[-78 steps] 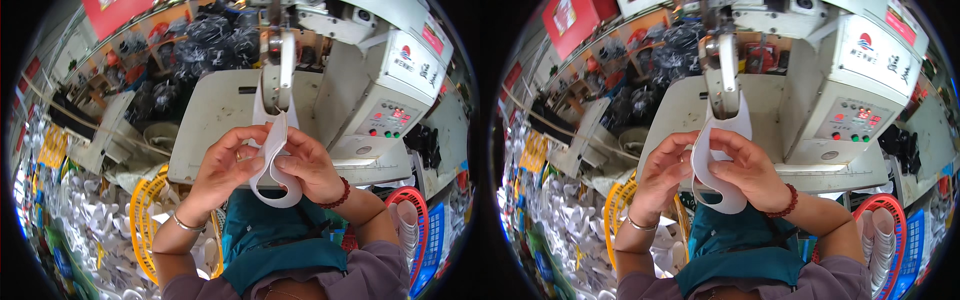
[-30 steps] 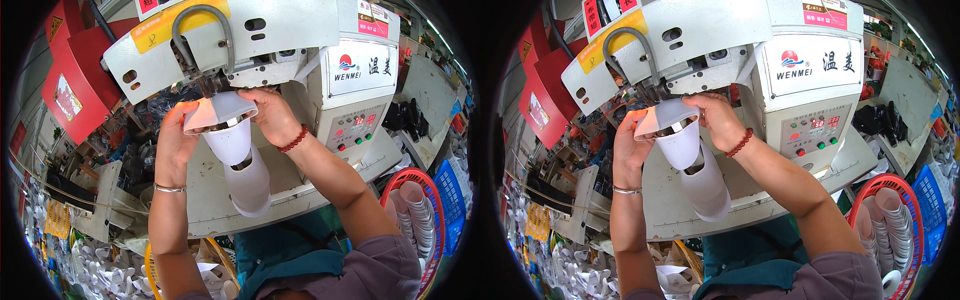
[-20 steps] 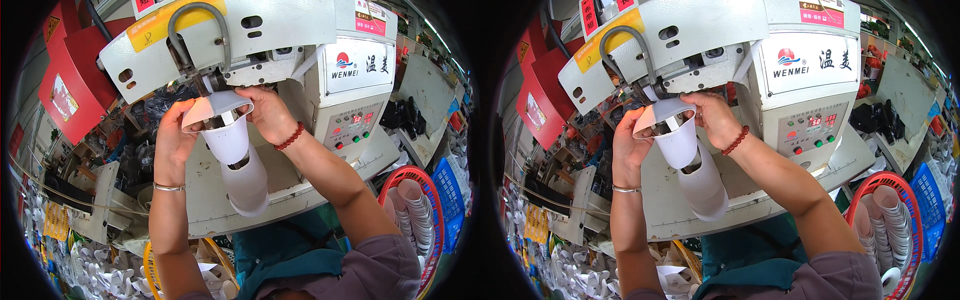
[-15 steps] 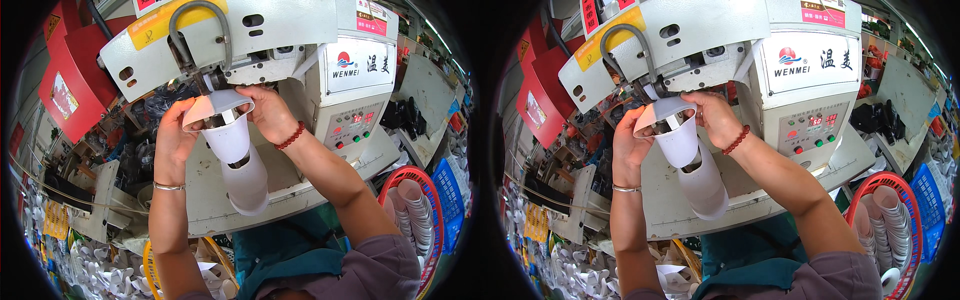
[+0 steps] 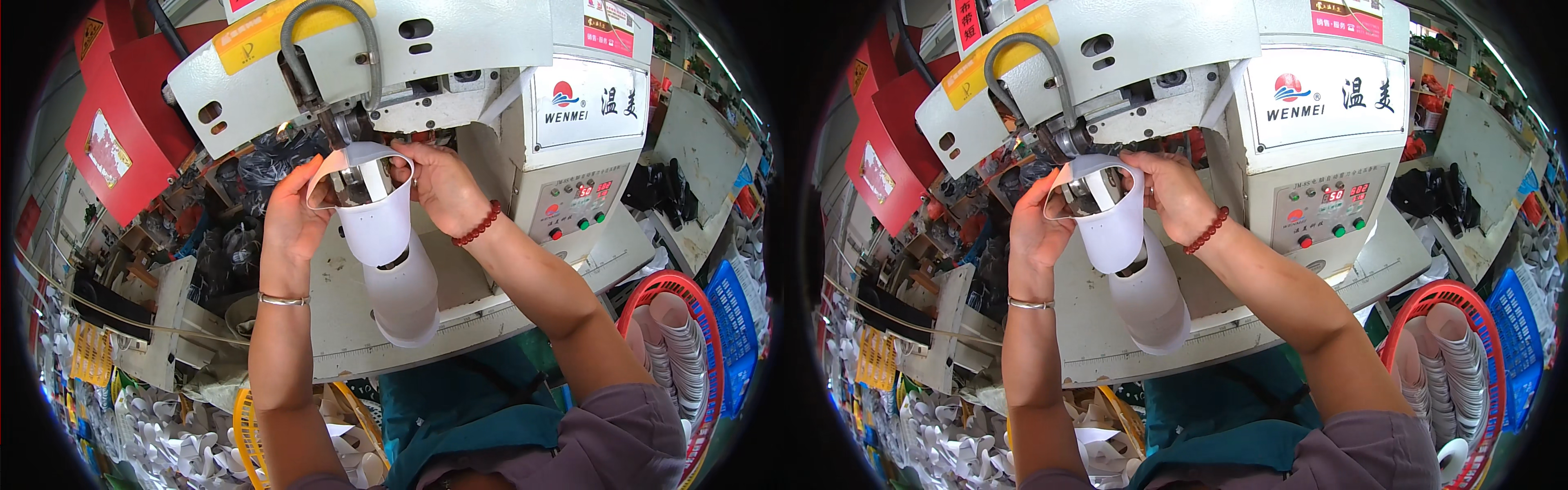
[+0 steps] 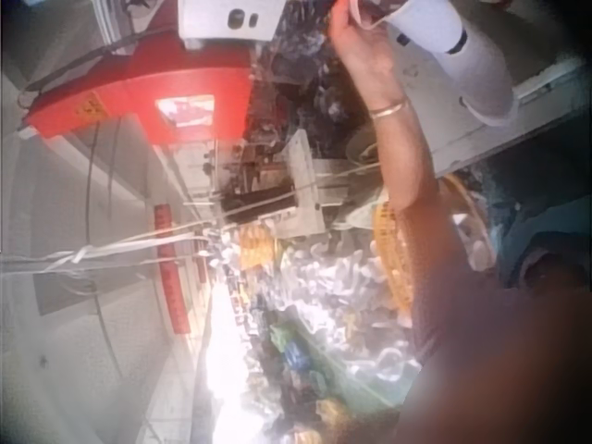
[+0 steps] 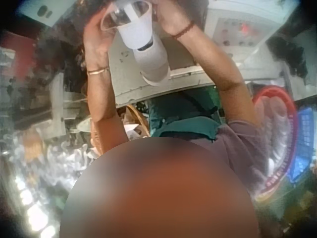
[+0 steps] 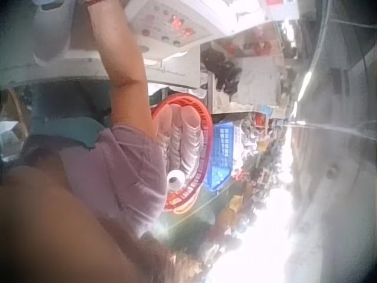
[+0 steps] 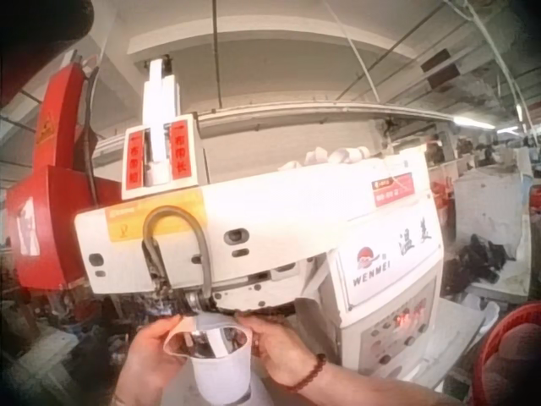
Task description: The person stitches shoe upper components together using a sewing machine.
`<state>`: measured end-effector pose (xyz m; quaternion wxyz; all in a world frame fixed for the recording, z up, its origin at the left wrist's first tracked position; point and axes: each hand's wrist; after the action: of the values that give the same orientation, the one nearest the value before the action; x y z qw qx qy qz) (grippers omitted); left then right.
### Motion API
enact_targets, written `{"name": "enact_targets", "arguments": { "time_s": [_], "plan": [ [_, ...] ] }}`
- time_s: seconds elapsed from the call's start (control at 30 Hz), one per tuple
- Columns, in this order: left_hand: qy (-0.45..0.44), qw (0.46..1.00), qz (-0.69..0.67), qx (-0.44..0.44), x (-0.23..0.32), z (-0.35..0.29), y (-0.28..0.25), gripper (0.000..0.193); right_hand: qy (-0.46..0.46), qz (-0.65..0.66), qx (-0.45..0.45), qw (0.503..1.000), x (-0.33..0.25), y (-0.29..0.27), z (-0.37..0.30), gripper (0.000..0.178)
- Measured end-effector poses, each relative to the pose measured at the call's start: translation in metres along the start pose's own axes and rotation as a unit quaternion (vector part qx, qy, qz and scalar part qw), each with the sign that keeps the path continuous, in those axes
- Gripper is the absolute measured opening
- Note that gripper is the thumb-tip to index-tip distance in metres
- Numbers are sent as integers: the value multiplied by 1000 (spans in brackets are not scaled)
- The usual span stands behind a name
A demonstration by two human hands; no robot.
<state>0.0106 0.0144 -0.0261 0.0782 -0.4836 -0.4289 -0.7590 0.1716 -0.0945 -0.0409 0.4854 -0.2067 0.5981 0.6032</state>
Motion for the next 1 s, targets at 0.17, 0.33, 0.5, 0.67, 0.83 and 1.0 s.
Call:
{"name": "enact_targets", "arguments": {
  "time_s": [0.17,0.33,0.5,0.67,0.83,1.0],
  "plan": [
    [-3,998,2,64,-8,-4,9,19,7,-36,-4,999,3,-2,-7,18],
    [-46,997,-63,-12,-21,-2,-12,18,11,-47,31,998,10,-1,-8,23],
    [-70,995,-74,-20,-31,-16,-20,25,46,-122,25,991,20,-17,-10,26],
    [-55,997,-9,-47,-29,-43,-22,36,-217,-383,50,896,58,-29,1,41],
    [-24,998,62,7,-47,-51,-32,37,-231,-459,44,857,69,-41,-4,40],
    [14,991,119,52,-71,-72,-41,27,-264,-475,27,839,77,-44,-6,39]
  ]
}}
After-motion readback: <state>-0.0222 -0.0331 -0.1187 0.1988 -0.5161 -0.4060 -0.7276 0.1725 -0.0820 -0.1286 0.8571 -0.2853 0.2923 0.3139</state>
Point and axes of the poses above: each hand's wrist, its own z-axis towards the middle knuckle, its own y-axis out of the palm, x = y × z, and after that the axes turned 4 degrees about -z, right-handed
